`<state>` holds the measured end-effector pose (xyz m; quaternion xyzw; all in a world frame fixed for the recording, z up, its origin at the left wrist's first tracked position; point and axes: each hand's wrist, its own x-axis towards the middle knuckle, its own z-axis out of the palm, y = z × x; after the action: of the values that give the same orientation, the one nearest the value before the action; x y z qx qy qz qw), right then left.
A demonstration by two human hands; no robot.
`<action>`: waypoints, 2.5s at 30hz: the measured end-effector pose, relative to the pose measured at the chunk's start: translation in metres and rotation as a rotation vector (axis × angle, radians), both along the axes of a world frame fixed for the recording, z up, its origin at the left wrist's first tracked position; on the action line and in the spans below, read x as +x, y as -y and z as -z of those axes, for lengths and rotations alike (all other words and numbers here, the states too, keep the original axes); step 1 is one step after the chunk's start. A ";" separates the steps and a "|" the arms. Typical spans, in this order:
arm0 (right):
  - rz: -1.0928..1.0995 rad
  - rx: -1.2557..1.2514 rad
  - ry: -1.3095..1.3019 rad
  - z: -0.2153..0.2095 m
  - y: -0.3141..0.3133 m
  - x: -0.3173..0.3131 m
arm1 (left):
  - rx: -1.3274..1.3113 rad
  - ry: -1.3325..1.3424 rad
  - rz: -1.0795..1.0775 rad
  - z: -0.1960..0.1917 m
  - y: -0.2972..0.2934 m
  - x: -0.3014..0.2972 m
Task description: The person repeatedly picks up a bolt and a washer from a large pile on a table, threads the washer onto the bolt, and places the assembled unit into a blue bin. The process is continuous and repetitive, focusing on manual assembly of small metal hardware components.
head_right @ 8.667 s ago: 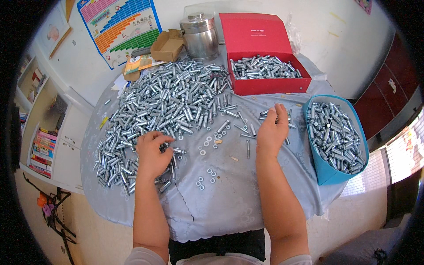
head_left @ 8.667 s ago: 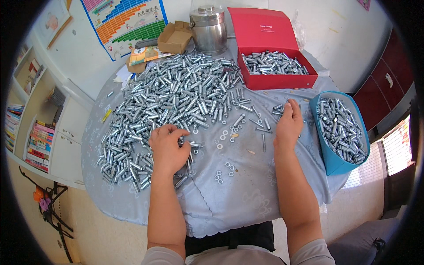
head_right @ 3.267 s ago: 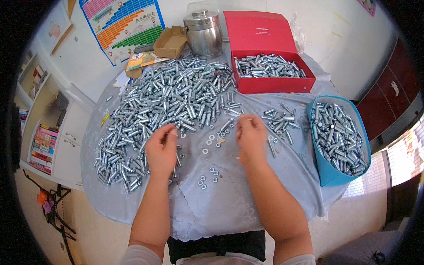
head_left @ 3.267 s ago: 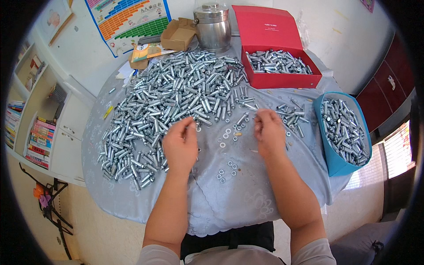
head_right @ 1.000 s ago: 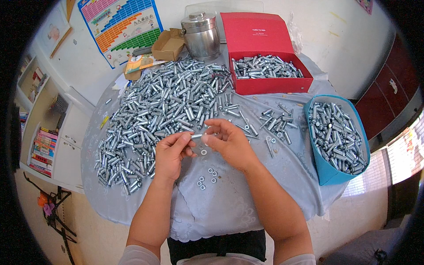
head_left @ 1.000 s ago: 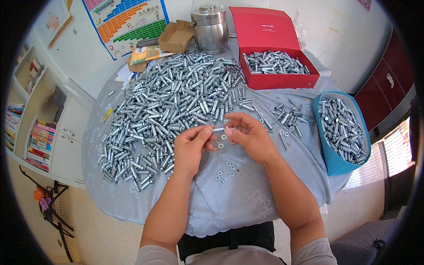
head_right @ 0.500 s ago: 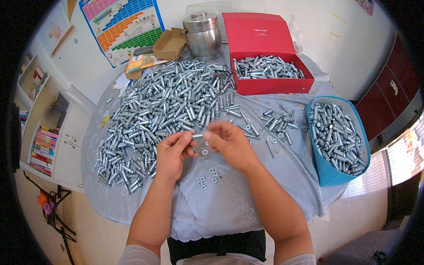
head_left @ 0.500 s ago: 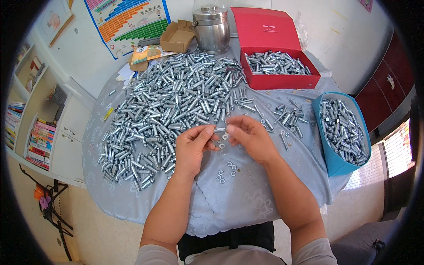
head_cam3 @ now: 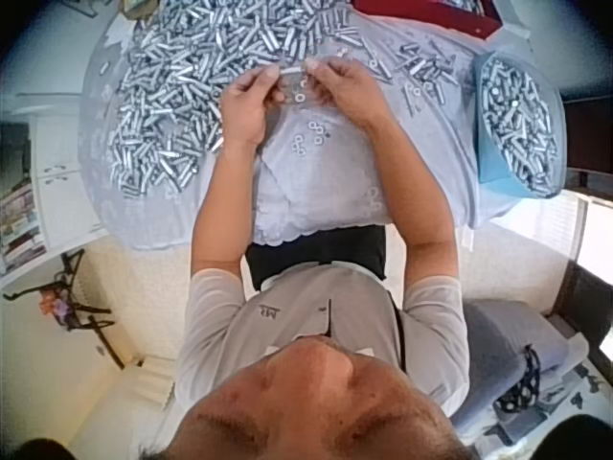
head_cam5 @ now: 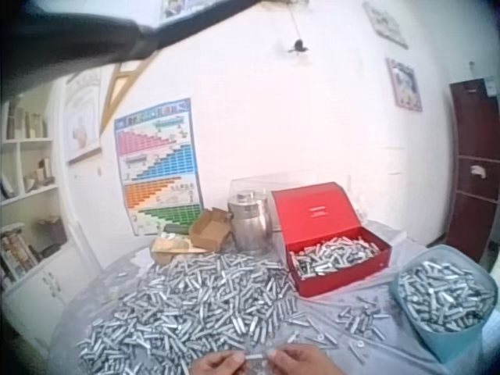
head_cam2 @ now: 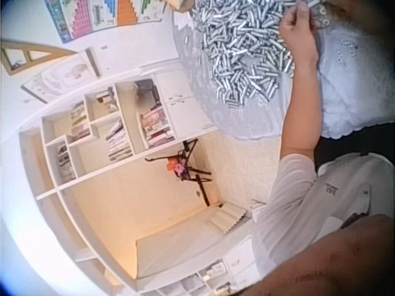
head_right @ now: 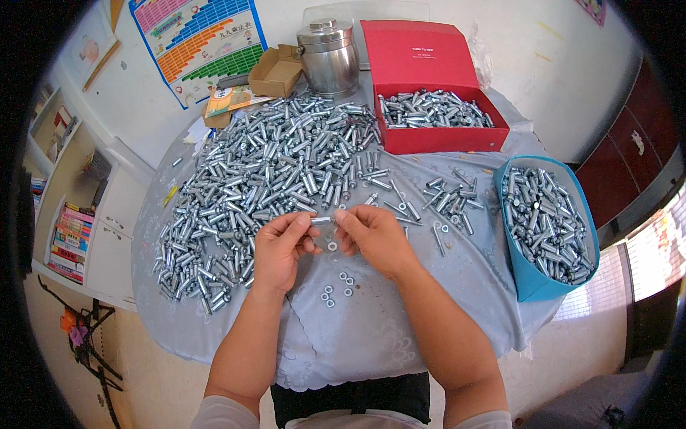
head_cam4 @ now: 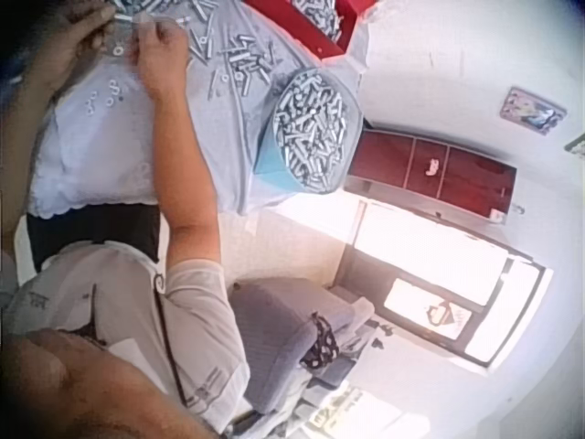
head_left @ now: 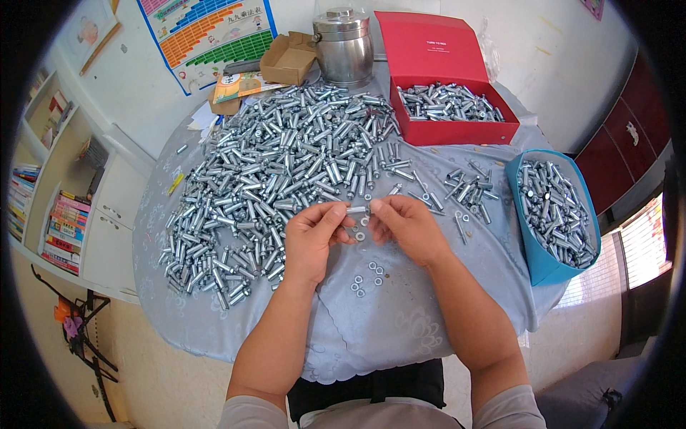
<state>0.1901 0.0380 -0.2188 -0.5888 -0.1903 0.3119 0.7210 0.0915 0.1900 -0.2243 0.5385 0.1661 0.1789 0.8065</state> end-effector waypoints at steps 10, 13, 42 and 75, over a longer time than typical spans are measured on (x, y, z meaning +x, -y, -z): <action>0.109 0.119 0.007 0.003 0.005 0.006 | -0.010 -0.016 -0.049 0.001 -0.004 0.001; 0.046 0.093 -0.264 -0.002 0.006 0.005 | 0.072 -0.014 0.005 -0.003 0.001 0.000; 0.530 -0.036 0.026 0.010 0.014 0.024 | 1.101 -0.097 -0.323 0.000 -0.007 -0.003; 0.078 -0.266 0.465 0.004 0.001 -0.003 | 0.455 0.087 0.077 0.004 0.000 -0.001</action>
<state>0.1871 0.0371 -0.2228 -0.7409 -0.2855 0.1627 0.5858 0.0908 0.1903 -0.2281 0.7043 0.0659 0.2037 0.6769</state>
